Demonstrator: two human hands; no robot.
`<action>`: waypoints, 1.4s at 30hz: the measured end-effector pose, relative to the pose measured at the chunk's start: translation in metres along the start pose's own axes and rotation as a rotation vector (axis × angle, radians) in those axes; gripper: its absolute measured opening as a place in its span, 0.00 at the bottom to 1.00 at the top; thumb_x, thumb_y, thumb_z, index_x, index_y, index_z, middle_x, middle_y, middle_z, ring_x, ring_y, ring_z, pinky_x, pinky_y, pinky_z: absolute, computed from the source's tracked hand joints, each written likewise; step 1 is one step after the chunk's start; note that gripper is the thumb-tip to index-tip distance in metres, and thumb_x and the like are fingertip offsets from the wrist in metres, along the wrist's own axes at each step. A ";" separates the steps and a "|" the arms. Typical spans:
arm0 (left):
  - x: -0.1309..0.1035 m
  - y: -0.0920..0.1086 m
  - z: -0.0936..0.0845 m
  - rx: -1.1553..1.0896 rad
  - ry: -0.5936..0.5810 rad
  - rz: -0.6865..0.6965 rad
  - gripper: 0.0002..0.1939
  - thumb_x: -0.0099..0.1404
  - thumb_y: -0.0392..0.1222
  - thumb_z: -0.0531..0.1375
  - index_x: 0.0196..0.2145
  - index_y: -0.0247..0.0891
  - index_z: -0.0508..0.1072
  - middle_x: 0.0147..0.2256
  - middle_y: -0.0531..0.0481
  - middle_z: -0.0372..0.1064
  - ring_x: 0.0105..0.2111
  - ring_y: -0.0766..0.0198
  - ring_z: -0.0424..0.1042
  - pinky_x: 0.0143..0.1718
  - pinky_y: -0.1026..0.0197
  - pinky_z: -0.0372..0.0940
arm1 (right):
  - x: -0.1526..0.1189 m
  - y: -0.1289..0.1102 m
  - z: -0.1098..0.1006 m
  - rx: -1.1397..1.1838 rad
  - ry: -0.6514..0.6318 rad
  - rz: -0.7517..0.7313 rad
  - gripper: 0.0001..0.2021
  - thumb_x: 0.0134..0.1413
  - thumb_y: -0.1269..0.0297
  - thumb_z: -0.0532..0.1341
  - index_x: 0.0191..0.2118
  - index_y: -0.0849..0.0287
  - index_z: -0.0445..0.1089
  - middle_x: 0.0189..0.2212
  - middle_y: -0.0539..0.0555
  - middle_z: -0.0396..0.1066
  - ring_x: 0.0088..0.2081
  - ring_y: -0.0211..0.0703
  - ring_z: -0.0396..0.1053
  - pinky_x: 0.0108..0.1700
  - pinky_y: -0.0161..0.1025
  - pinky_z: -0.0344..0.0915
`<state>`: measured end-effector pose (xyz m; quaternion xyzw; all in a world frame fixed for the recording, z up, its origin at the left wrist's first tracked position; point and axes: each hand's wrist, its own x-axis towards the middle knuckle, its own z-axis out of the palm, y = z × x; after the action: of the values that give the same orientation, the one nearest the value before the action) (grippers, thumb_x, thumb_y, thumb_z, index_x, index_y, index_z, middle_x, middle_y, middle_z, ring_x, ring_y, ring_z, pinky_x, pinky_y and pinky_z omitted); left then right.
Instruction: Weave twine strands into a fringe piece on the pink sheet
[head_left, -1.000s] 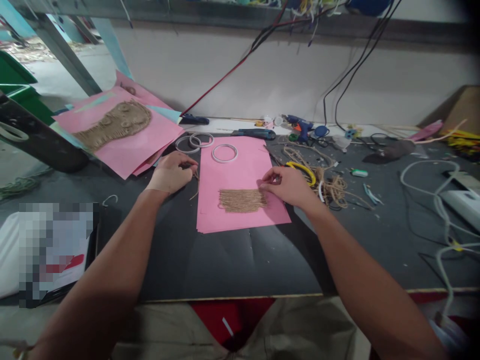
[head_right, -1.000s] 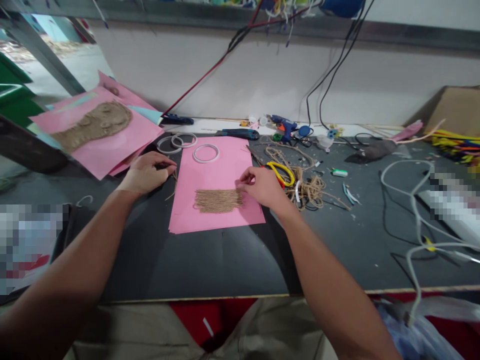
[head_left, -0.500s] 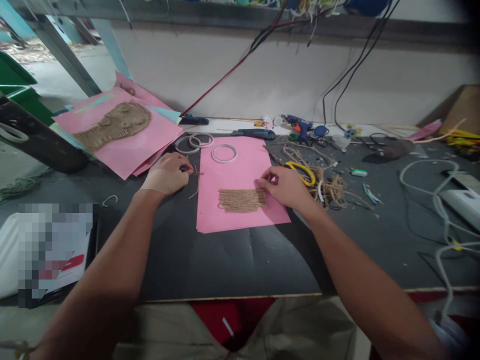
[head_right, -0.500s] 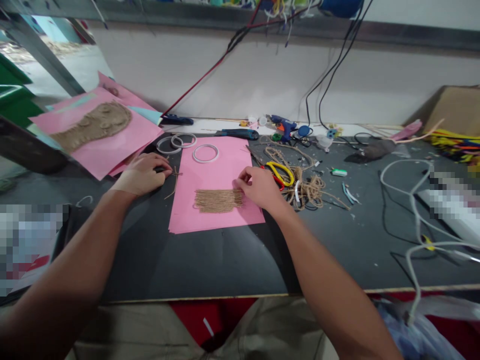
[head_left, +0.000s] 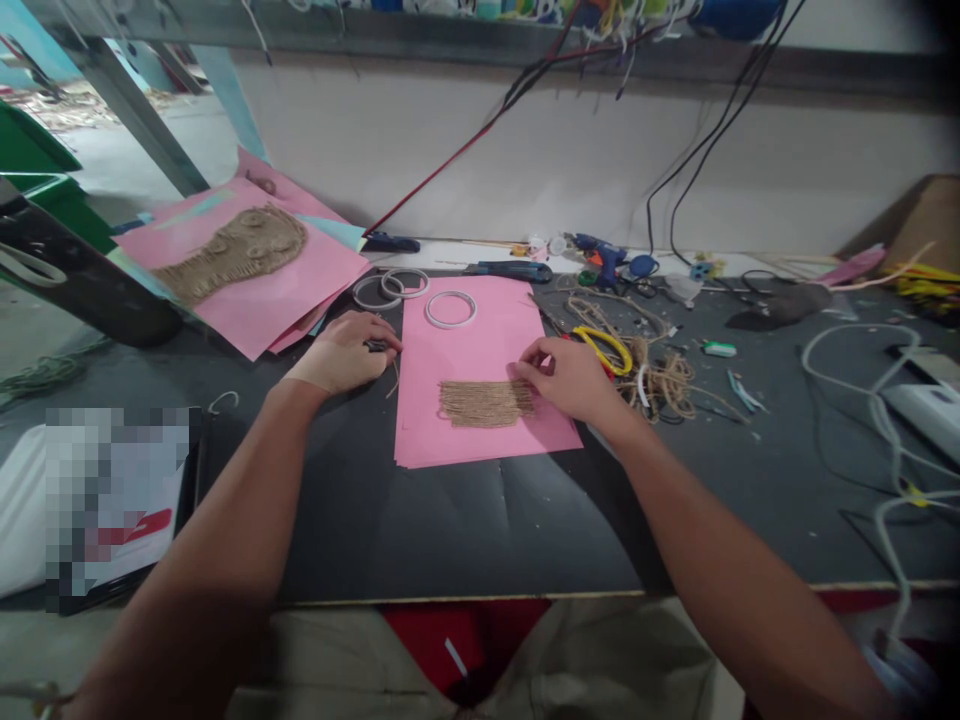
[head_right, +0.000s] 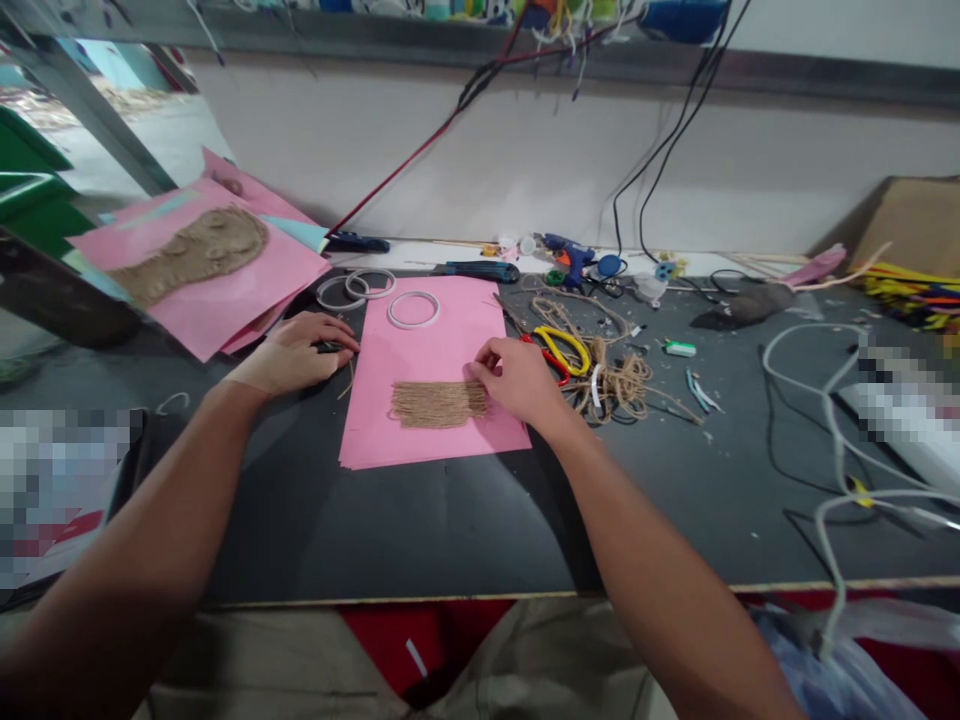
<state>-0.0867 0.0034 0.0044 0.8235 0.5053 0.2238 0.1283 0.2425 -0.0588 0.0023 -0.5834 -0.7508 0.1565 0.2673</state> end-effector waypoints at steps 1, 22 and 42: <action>-0.001 0.001 -0.002 -0.007 -0.017 -0.006 0.08 0.55 0.38 0.62 0.30 0.48 0.82 0.44 0.48 0.78 0.47 0.50 0.73 0.58 0.46 0.63 | 0.000 0.000 0.000 0.001 -0.001 -0.001 0.04 0.57 0.64 0.65 0.32 0.57 0.76 0.29 0.53 0.78 0.29 0.42 0.70 0.34 0.41 0.62; -0.002 0.003 -0.006 0.069 -0.022 0.017 0.06 0.57 0.40 0.60 0.24 0.46 0.76 0.42 0.47 0.77 0.49 0.50 0.71 0.57 0.47 0.63 | -0.001 -0.003 0.002 0.023 -0.018 -0.016 0.05 0.57 0.64 0.64 0.32 0.57 0.75 0.30 0.53 0.78 0.30 0.42 0.71 0.36 0.41 0.64; 0.000 0.022 0.003 0.016 0.237 -0.152 0.06 0.61 0.40 0.60 0.34 0.40 0.78 0.34 0.45 0.78 0.34 0.55 0.73 0.42 0.53 0.66 | -0.001 -0.001 0.004 0.029 0.006 -0.049 0.05 0.57 0.63 0.66 0.31 0.58 0.74 0.29 0.53 0.77 0.28 0.41 0.69 0.33 0.40 0.63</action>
<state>-0.0680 -0.0068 0.0115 0.7517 0.5795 0.3051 0.0781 0.2393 -0.0601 -0.0004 -0.5614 -0.7617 0.1592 0.2815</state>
